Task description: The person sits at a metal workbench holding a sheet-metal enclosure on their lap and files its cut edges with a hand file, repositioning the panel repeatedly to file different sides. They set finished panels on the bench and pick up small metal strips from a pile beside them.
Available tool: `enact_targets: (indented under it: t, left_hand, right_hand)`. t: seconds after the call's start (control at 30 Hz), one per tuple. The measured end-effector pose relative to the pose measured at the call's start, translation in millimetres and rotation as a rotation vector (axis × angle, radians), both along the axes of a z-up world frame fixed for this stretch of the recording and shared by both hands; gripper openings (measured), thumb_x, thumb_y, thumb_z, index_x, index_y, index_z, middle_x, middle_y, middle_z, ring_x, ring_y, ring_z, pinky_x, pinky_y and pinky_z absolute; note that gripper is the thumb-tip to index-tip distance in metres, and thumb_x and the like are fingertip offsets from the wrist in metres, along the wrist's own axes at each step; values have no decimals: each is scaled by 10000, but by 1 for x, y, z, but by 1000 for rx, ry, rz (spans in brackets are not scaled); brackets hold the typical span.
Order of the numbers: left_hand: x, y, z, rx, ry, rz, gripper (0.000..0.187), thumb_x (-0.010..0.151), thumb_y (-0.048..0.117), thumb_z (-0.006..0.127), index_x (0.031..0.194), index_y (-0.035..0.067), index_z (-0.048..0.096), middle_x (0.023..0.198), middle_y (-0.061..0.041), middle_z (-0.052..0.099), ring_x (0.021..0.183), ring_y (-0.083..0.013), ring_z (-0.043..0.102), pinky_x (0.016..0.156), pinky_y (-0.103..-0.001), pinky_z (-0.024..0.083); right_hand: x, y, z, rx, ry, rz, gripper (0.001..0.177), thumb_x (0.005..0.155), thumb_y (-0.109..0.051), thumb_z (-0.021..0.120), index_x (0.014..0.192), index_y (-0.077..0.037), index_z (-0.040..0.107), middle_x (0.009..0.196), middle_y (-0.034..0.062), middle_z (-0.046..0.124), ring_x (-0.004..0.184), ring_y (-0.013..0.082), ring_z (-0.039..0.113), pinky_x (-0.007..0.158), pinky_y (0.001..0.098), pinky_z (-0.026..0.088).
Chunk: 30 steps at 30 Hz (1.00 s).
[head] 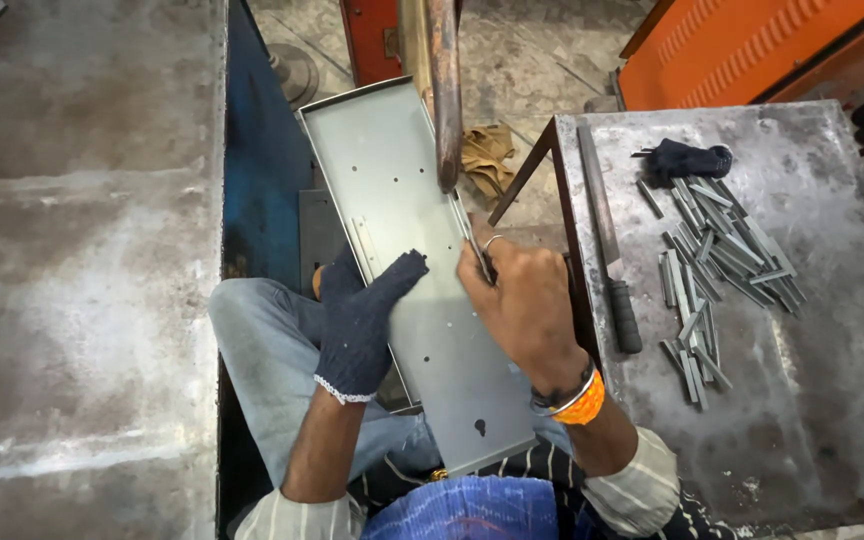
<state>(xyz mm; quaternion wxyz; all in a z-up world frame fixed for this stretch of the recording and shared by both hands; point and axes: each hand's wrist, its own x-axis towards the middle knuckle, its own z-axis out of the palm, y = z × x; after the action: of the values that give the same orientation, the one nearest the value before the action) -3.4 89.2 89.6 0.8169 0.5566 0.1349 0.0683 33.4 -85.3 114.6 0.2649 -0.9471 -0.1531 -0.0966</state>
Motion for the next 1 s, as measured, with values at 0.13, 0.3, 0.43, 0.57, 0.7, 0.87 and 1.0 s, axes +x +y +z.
enact_targets:
  t: [0.13, 0.3, 0.43, 0.57, 0.7, 0.87, 1.0]
  left_hand:
    - [5, 4, 6, -85, -24, -17, 292, 833, 46, 766, 1109, -35, 713, 976, -108, 764, 824, -164, 727, 730, -309, 596]
    - [8, 9, 13, -40, -3, -50, 300, 817, 38, 763, 1105, -37, 722, 952, -113, 772, 796, -169, 731, 705, -308, 598]
    - [7, 10, 8, -55, -8, -54, 295, 821, 34, 764, 1102, -48, 720, 954, -111, 766, 801, -167, 729, 715, -309, 602]
    - [8, 11, 6, -67, 14, -46, 292, 811, 37, 764, 1086, -53, 721, 949, -113, 776, 796, -170, 739, 715, -306, 605]
    - [7, 13, -2, -53, 0, -72, 285, 833, 50, 769, 1095, -58, 731, 947, -118, 772, 795, -165, 725, 715, -302, 595]
    - [10, 14, -2, -52, -8, -85, 253, 840, 43, 761, 1069, -62, 738, 948, -117, 774, 818, -171, 737, 736, -305, 603]
    - [23, 16, 14, -101, -35, -89, 275, 814, 32, 748, 1082, -23, 726, 936, -106, 768, 785, -180, 733, 693, -315, 600]
  right_hand:
    - [0, 10, 13, 42, -101, 18, 271, 935, -240, 688, 954, 20, 762, 559, 234, 603, 497, 399, 620, 559, 500, 487]
    - [1, 12, 7, 2, -55, -5, 302, 968, -255, 687, 825, 9, 718, 543, 237, 578, 505, 391, 610, 571, 505, 478]
    - [-3, 13, 5, -48, -235, 54, 247, 939, -217, 685, 856, 13, 720, 534, 212, 586, 503, 410, 580, 569, 522, 452]
    - [-3, 13, 8, 20, -137, 33, 300, 949, -230, 686, 746, -12, 661, 580, 216, 583, 551, 411, 597, 578, 525, 440]
    - [-3, 16, -3, 5, -109, -11, 329, 942, -254, 689, 706, -28, 648, 588, 225, 594, 557, 427, 608, 569, 527, 462]
    - [-7, 16, 6, -53, -168, -2, 274, 966, -251, 659, 928, 15, 711, 624, 243, 624, 588, 434, 628, 583, 544, 467]
    - [-9, 18, 36, -65, -20, -1, 392, 959, -268, 641, 1214, 28, 679, 638, 281, 633, 615, 442, 665, 605, 541, 520]
